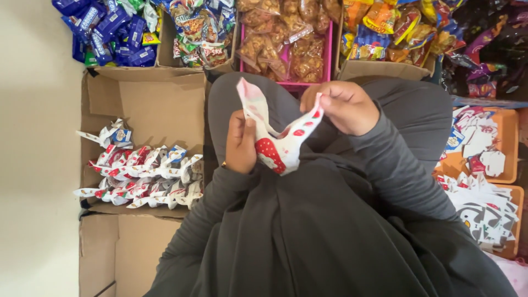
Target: The person places packets of snacks into small illustrated paper bags by hand.
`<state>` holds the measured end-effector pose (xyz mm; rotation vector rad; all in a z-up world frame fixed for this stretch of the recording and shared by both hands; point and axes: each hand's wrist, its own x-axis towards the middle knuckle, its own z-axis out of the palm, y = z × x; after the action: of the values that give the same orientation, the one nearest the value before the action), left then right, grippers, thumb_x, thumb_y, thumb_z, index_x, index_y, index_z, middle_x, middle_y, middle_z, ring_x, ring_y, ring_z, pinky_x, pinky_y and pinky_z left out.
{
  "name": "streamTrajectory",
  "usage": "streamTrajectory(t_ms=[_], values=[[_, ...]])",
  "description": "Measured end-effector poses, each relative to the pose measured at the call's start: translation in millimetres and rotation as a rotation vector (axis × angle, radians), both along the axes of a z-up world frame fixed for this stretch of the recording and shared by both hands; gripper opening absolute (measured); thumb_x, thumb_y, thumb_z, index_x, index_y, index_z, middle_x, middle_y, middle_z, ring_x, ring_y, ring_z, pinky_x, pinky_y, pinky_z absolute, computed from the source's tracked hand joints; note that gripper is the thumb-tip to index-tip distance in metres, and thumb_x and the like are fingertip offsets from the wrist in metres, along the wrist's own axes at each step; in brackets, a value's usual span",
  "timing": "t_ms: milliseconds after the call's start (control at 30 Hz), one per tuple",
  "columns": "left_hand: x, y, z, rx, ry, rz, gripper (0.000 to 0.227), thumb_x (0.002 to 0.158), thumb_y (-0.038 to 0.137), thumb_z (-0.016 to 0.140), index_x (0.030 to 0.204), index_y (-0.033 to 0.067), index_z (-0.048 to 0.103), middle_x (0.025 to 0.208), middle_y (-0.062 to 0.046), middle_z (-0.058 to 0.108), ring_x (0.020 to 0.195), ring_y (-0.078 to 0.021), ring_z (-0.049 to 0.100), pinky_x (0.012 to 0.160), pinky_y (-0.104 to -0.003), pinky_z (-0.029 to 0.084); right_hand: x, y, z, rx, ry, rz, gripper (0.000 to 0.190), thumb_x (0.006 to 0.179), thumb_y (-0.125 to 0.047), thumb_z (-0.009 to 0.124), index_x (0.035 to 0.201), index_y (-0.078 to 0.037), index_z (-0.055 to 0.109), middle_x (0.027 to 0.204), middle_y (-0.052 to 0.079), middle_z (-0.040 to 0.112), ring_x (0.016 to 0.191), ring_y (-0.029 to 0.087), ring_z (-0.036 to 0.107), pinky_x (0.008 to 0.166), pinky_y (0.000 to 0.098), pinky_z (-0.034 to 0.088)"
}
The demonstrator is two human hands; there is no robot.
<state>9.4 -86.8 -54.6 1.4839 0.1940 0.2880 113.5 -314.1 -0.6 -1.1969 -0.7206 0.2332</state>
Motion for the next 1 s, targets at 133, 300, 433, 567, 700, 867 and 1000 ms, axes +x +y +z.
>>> streamTrajectory(t_ms=[133, 300, 433, 567, 700, 867, 1000], values=[[2, -4, -4, -0.115, -0.069, -0.161, 0.017, 0.11, 0.022, 0.047, 0.109, 0.0074, 0.056, 0.085, -0.008, 0.065, 0.079, -0.0118, 0.061, 0.076, -0.028, 0.054, 5, -3, -18, 0.396, 0.23, 0.277, 0.025, 0.11, -0.018, 0.045, 0.115, 0.004, 0.053, 0.075, 0.022, 0.067, 0.076, 0.033, 0.072, 0.08, 0.0397, 0.055], [-1, -22, 12, -0.207, 0.026, -0.225, 0.022, 0.107, 0.032, 0.046, 0.105, 0.0107, 0.047, 0.071, -0.014, 0.068, 0.064, -0.02, 0.066, 0.072, -0.031, 0.053, -1, -20, -2, 0.496, 0.433, 0.316, 0.061, 0.105, -0.03, 0.066, 0.156, -0.008, 0.041, 0.133, 0.022, 0.065, 0.113, 0.026, 0.068, 0.105, 0.0399, 0.056], [2, -16, -31, -0.346, -0.031, -0.234, 0.017, 0.111, 0.018, 0.042, 0.113, 0.006, 0.053, 0.083, -0.015, 0.07, 0.073, -0.0163, 0.071, 0.066, -0.029, 0.059, -5, -16, -26, 0.378, 0.296, 0.194, 0.072, 0.092, -0.013, 0.064, 0.154, 0.001, 0.03, 0.117, 0.029, 0.064, 0.11, 0.034, 0.069, 0.097, 0.0448, 0.057], [4, -28, -21, -0.311, -0.005, -0.26, 0.018, 0.11, 0.02, 0.045, 0.113, 0.0047, 0.054, 0.079, -0.017, 0.071, 0.072, -0.0183, 0.071, 0.066, -0.029, 0.058, -9, -13, -19, 0.433, 0.425, 0.044, 0.056, 0.102, -0.015, 0.062, 0.152, -0.004, 0.037, 0.105, 0.014, 0.071, 0.098, 0.02, 0.072, 0.09, 0.0372, 0.062], [2, -36, -1, -0.297, 0.01, -0.239, 0.018, 0.111, 0.021, 0.044, 0.113, 0.0052, 0.053, 0.07, -0.018, 0.069, 0.064, -0.0199, 0.07, 0.064, -0.027, 0.056, -9, -15, -14, 0.377, 0.499, -0.155, 0.061, 0.103, -0.045, 0.056, 0.152, -0.015, 0.035, 0.14, 0.012, 0.057, 0.123, 0.022, 0.064, 0.105, 0.0355, 0.058], [4, -37, -4, -0.142, -0.087, 0.042, 0.019, 0.11, 0.025, 0.051, 0.117, 0.0074, 0.054, 0.095, -0.007, 0.063, 0.088, -0.011, 0.058, 0.08, -0.025, 0.049, -50, 7, -36, 0.048, 0.276, -0.393, 0.054, 0.095, -0.046, 0.068, 0.121, 0.001, 0.063, 0.107, 0.013, 0.065, 0.099, 0.019, 0.063, 0.088, 0.0339, 0.052], [4, -48, -10, -0.211, -0.1, 0.036, 0.021, 0.109, 0.026, 0.053, 0.119, 0.0077, 0.054, 0.097, -0.007, 0.065, 0.087, -0.0096, 0.06, 0.078, -0.024, 0.05, -56, 4, -44, -0.068, 0.148, -0.429, 0.017, 0.099, -0.01, 0.073, 0.105, 0.005, 0.069, 0.102, 0.016, 0.064, 0.091, 0.02, 0.063, 0.08, 0.0301, 0.054]])
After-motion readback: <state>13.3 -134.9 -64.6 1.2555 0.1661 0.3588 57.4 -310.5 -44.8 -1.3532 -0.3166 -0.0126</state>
